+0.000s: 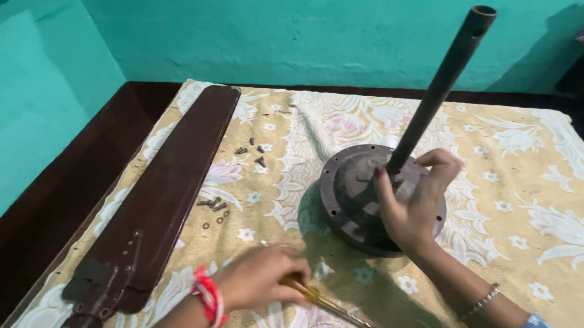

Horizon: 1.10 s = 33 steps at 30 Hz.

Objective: The person uses a screwdriver to tighten screws into a ceiling fan motor housing. They repeatedly insert and tighten screws around the circular base while holding the housing steady. A fan blade and loose screws are visible on the table.

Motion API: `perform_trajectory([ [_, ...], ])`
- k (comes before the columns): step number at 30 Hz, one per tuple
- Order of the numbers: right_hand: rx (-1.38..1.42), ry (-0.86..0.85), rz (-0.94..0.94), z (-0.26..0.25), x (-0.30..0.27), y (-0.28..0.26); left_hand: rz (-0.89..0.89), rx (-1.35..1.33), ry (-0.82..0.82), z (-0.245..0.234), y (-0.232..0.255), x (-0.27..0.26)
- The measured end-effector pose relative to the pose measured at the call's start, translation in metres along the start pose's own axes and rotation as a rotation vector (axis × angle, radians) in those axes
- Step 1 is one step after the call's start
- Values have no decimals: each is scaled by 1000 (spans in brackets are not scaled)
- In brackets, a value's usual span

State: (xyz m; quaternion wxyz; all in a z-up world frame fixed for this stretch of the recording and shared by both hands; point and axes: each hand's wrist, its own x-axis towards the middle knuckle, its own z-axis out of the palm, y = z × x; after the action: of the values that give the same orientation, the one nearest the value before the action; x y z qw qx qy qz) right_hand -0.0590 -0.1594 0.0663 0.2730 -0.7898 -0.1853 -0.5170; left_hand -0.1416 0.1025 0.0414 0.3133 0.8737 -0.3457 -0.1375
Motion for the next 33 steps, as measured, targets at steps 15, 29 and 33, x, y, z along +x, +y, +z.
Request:
perform_trajectory([
  [15,144,-845,-420,-2,11,8,-352,110,693,-37,-32,-48],
  [29,118,-911,-413,2,5,7,-83,388,585,-10,-59,-47],
  [33,110,-960,-538,3,9,3,-85,380,331,-21,-48,-51],
])
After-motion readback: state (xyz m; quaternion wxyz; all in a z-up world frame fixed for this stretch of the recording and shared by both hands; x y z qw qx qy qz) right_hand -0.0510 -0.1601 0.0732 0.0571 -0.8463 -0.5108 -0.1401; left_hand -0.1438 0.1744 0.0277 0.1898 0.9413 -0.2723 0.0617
